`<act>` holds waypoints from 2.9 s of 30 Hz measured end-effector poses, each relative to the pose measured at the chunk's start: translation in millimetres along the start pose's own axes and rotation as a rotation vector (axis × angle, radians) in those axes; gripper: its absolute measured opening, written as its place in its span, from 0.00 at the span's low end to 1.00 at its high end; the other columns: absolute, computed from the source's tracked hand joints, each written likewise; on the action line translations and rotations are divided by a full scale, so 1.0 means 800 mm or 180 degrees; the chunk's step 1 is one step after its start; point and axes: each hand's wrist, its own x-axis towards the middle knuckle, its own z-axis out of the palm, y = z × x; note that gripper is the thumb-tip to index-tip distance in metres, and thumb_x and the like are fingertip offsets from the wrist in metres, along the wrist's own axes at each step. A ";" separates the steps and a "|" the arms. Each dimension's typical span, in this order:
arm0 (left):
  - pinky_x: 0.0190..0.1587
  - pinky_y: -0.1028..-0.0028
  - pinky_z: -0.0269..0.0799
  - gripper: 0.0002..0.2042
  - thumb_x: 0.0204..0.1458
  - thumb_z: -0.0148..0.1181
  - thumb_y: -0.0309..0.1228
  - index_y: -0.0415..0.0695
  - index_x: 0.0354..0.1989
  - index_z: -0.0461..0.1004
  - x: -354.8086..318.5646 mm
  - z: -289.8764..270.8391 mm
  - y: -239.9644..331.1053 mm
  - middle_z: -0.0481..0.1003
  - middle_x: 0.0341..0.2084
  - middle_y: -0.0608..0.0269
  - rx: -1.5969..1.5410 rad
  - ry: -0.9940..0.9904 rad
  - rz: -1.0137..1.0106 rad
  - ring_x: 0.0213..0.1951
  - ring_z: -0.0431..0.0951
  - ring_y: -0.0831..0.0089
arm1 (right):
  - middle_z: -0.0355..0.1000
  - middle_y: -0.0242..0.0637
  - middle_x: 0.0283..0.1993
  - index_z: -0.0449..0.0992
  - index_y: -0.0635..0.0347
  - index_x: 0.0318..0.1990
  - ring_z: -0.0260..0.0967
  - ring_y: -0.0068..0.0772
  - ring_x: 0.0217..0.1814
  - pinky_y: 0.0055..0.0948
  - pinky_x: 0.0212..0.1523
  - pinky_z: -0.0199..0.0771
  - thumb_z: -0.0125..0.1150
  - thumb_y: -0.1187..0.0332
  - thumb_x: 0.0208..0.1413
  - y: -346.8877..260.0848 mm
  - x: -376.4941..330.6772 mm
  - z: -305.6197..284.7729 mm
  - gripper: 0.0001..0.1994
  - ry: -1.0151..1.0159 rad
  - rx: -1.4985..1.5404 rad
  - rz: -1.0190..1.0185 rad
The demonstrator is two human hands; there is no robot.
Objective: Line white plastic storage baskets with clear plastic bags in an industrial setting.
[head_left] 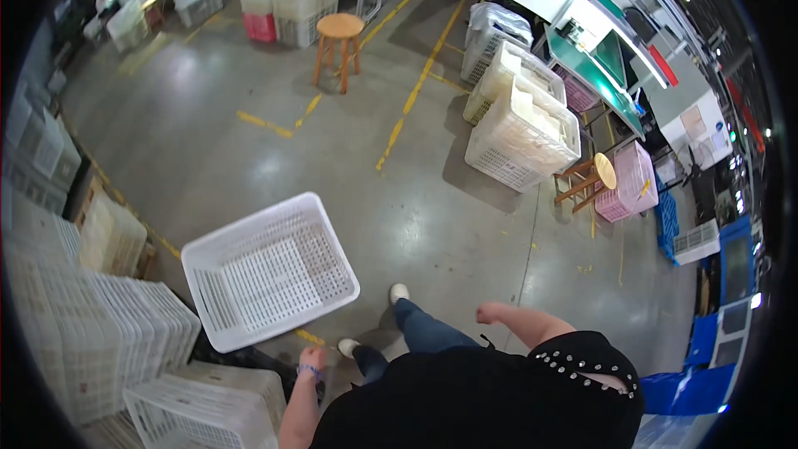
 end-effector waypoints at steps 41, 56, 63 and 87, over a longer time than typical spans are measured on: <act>0.34 0.76 0.70 0.13 0.45 0.53 0.34 0.41 0.38 0.72 0.641 1.182 1.006 0.75 0.27 0.61 0.3524 -0.0917 0.1530 0.29 0.74 0.76 | 0.72 0.44 0.23 0.75 0.66 0.29 0.70 0.34 0.26 0.32 0.28 0.69 0.55 0.70 0.41 0.631 0.318 -0.658 0.09 0.1812 0.4382 0.1668; 0.46 0.69 0.66 0.15 0.46 0.48 0.39 0.45 0.37 0.74 0.864 1.353 1.199 0.72 0.39 0.56 0.5960 -0.1933 0.1519 0.43 0.71 0.59 | 0.73 0.40 0.26 0.71 0.67 0.36 0.69 0.26 0.24 0.21 0.24 0.68 0.50 0.69 0.51 0.955 0.504 -1.364 0.10 0.3328 0.5119 0.0064; 0.44 0.67 0.67 0.15 0.48 0.44 0.39 0.45 0.37 0.73 1.040 1.539 1.394 0.73 0.36 0.55 0.5444 -0.1030 0.1633 0.42 0.71 0.56 | 0.73 0.38 0.24 0.77 0.61 0.28 0.71 0.29 0.26 0.28 0.31 0.70 0.54 0.61 0.43 0.954 0.541 -1.424 0.12 0.1669 0.4329 0.0892; 0.32 0.74 0.66 0.09 0.49 0.52 0.27 0.40 0.37 0.73 0.750 2.354 1.643 0.72 0.25 0.62 0.1953 -0.7731 0.1342 0.28 0.71 0.67 | 0.73 0.38 0.29 0.71 0.65 0.39 0.69 0.25 0.25 0.21 0.26 0.66 0.51 0.67 0.52 1.123 0.605 -1.606 0.11 0.2634 0.6617 0.1630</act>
